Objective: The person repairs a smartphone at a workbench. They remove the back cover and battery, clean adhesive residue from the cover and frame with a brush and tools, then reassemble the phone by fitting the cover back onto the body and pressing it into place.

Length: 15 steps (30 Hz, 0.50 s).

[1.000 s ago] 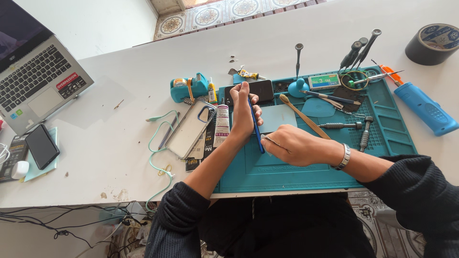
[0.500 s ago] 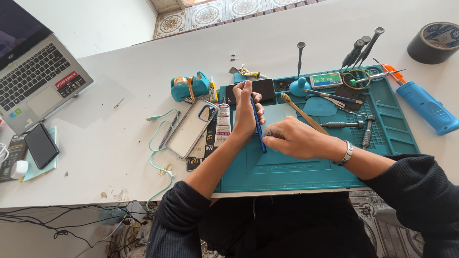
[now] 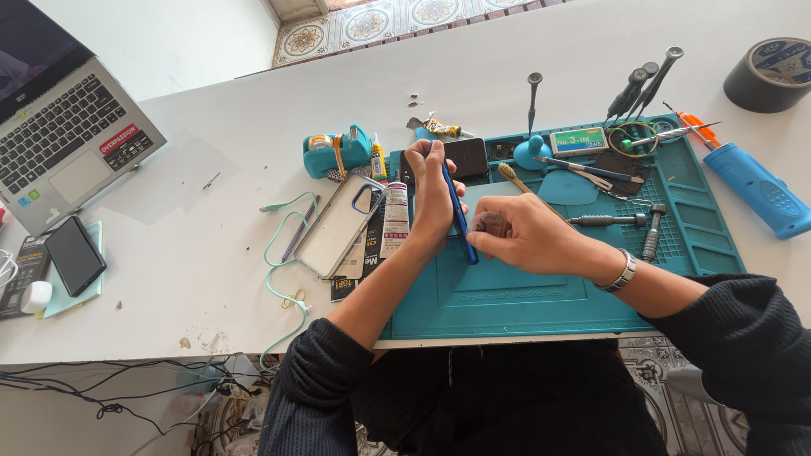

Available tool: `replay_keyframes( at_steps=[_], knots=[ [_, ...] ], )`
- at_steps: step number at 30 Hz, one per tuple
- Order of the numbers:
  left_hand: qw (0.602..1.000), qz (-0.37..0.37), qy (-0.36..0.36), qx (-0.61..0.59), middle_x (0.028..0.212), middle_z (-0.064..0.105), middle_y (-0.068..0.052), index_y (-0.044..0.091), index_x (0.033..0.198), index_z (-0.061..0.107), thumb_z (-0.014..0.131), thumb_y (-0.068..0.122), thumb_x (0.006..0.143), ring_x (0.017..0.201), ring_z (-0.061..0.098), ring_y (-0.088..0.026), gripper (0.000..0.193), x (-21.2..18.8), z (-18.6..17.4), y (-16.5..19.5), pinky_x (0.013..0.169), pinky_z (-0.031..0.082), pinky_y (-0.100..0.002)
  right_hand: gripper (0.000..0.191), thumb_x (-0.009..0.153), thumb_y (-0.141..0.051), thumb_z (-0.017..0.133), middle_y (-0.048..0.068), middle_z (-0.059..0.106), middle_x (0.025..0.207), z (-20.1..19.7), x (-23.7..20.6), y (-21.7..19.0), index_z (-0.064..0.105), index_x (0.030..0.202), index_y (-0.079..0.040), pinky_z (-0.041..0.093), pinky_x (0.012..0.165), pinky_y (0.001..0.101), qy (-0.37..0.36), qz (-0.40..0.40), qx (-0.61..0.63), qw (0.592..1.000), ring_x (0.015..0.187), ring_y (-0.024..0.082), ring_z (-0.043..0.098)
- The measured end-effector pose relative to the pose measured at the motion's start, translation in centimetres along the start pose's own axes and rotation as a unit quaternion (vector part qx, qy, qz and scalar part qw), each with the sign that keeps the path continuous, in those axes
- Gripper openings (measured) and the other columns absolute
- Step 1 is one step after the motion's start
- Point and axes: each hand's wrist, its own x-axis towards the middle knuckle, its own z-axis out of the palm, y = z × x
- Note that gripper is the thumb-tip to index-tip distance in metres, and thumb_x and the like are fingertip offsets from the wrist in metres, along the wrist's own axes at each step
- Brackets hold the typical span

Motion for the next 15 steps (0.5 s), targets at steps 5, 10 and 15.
replay_keyframes(
  at_steps=[5,10,15],
  knots=[
    [1.0,0.01,-0.003,0.008,0.095,0.042,-0.004,0.023,0.125,0.032,0.04,0.051,0.101,0.062,0.051,-0.008,0.039,0.1,0.0,0.0,0.041,0.043,-0.023,0.009,0.09,-0.012,0.062,0.004,0.072,0.058,-0.4,0.0,-0.8,0.06,0.087,-0.004,0.051,0.045,0.0246,-0.04,0.067,0.031,0.996,0.045,0.009,0.064],
    [0.999,0.026,-0.017,-0.016,0.095,0.041,-0.004,0.021,0.124,0.033,0.041,0.05,0.102,0.061,0.049,-0.008,0.038,0.3,-0.2,-0.3,0.04,0.041,-0.023,0.007,0.088,-0.009,0.063,0.003,0.067,0.052,-0.3,-0.2,-1.1,0.059,0.086,-0.005,0.045,0.042,0.0237,-0.051,0.066,0.026,0.996,0.041,0.007,0.057],
    [0.999,0.035,-0.024,-0.025,0.094,0.042,-0.004,0.02,0.122,0.033,0.041,0.048,0.102,0.061,0.05,-0.008,0.035,0.4,-0.2,-0.6,0.04,0.042,-0.023,0.008,0.087,-0.007,0.068,-0.001,0.061,0.049,-0.1,-0.1,-0.1,0.062,0.084,-0.004,0.039,0.043,0.0213,-0.032,0.006,0.031,0.999,0.042,0.002,0.052]
  ],
)
